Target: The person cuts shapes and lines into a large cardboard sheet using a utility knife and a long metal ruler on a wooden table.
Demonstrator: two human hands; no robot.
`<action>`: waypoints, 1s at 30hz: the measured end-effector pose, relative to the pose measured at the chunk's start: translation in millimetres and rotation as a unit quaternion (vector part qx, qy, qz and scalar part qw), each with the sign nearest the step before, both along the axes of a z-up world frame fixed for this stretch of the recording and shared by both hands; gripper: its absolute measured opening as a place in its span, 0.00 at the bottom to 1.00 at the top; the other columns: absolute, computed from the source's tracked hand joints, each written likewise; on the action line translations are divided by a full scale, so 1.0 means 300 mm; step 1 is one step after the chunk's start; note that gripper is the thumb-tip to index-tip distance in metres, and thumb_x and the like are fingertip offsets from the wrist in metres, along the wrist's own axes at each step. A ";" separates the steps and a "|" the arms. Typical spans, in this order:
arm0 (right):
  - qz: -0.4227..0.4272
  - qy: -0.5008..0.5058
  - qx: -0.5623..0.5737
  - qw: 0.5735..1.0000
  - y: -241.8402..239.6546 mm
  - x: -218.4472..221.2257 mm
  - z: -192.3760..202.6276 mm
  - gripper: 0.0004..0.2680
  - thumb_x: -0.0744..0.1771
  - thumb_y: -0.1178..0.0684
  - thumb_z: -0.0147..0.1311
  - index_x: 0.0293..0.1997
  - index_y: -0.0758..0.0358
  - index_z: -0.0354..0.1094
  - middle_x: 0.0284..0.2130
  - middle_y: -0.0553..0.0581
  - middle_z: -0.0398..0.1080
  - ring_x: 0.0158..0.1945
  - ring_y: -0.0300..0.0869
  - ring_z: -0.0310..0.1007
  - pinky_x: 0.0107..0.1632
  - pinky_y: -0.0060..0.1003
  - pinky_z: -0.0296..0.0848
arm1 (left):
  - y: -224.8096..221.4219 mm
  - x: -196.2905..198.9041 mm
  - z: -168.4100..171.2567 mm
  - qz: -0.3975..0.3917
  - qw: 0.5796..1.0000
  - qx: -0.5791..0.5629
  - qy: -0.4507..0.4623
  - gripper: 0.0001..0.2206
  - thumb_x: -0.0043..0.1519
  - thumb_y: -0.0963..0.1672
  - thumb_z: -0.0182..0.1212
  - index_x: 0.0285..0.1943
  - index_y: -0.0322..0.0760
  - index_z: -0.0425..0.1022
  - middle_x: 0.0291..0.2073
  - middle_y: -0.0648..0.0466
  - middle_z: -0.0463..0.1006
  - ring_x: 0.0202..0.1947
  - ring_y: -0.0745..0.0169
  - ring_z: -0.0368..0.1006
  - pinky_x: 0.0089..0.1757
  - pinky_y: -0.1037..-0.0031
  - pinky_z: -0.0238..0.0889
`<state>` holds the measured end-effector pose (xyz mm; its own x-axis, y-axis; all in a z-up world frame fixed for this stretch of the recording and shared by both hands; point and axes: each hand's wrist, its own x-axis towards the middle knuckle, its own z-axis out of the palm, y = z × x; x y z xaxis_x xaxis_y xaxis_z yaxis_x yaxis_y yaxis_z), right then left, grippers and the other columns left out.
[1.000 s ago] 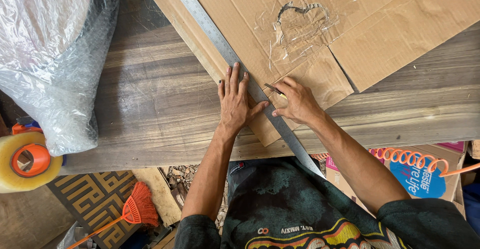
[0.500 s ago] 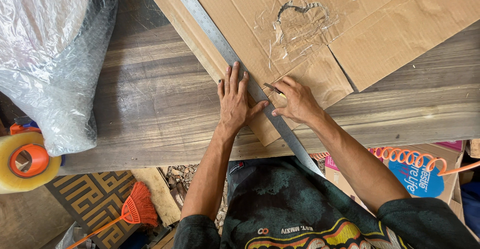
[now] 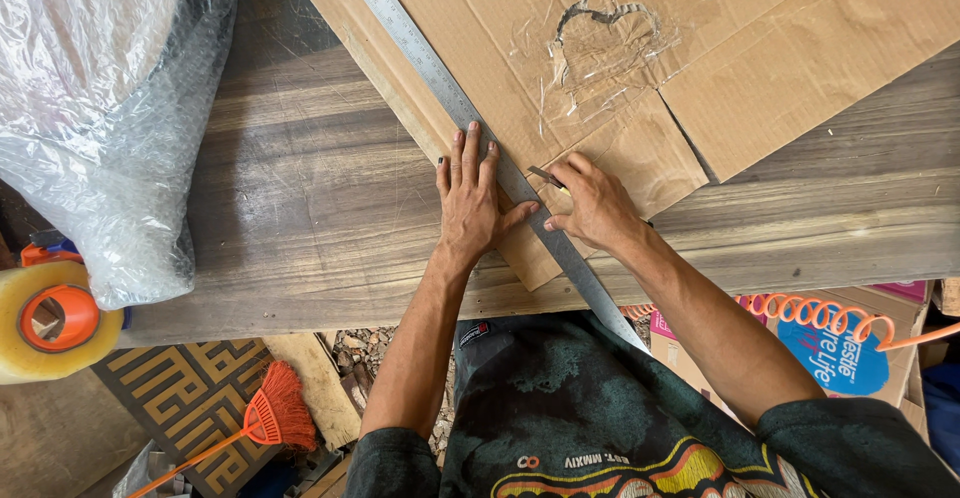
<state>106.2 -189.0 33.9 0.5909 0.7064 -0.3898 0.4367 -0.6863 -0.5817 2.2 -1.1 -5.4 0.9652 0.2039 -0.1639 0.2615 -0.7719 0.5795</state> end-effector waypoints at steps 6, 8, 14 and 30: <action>0.008 -0.003 -0.009 1.000 0.007 0.006 0.011 0.24 0.55 0.52 0.74 0.53 0.56 0.67 0.46 0.60 0.68 0.53 0.62 0.73 0.53 0.59 0.74 | 0.001 -0.001 0.003 -0.003 1.000 0.001 0.001 0.49 0.50 0.66 0.63 0.74 0.38 0.57 0.78 0.42 0.41 0.78 0.41 0.35 0.67 0.39 0.37; 0.011 -0.001 -0.008 1.000 0.009 0.009 0.012 0.24 0.55 0.52 0.74 0.53 0.57 0.67 0.46 0.61 0.68 0.53 0.63 0.73 0.53 0.59 0.74 | 0.005 -0.003 -0.002 -0.003 1.000 0.002 0.000 0.49 0.51 0.66 0.63 0.74 0.38 0.57 0.78 0.42 0.41 0.78 0.41 0.35 0.67 0.39 0.37; 0.017 0.007 -0.002 1.000 0.004 0.015 0.006 0.23 0.55 0.52 0.74 0.51 0.58 0.67 0.45 0.62 0.67 0.52 0.64 0.73 0.53 0.59 0.73 | 0.002 -0.003 -0.018 -0.003 1.000 0.004 -0.006 0.49 0.50 0.66 0.63 0.74 0.38 0.57 0.78 0.42 0.41 0.78 0.41 0.35 0.68 0.40 0.37; 0.025 -0.004 0.018 1.000 -0.010 0.016 -0.016 0.24 0.54 0.51 0.75 0.51 0.57 0.67 0.44 0.61 0.68 0.52 0.64 0.73 0.52 0.58 0.73 | -0.003 -0.009 -0.016 -0.001 1.000 0.004 -0.010 0.49 0.51 0.67 0.60 0.75 0.38 0.56 0.78 0.41 0.41 0.78 0.41 0.35 0.68 0.42 0.35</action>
<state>110.9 -192.1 28.9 0.5576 0.7484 -0.3591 0.4738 -0.6422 -0.6026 -0.5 -2.1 -10.2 0.9689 0.2026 -0.1424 0.2475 -0.7768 0.5790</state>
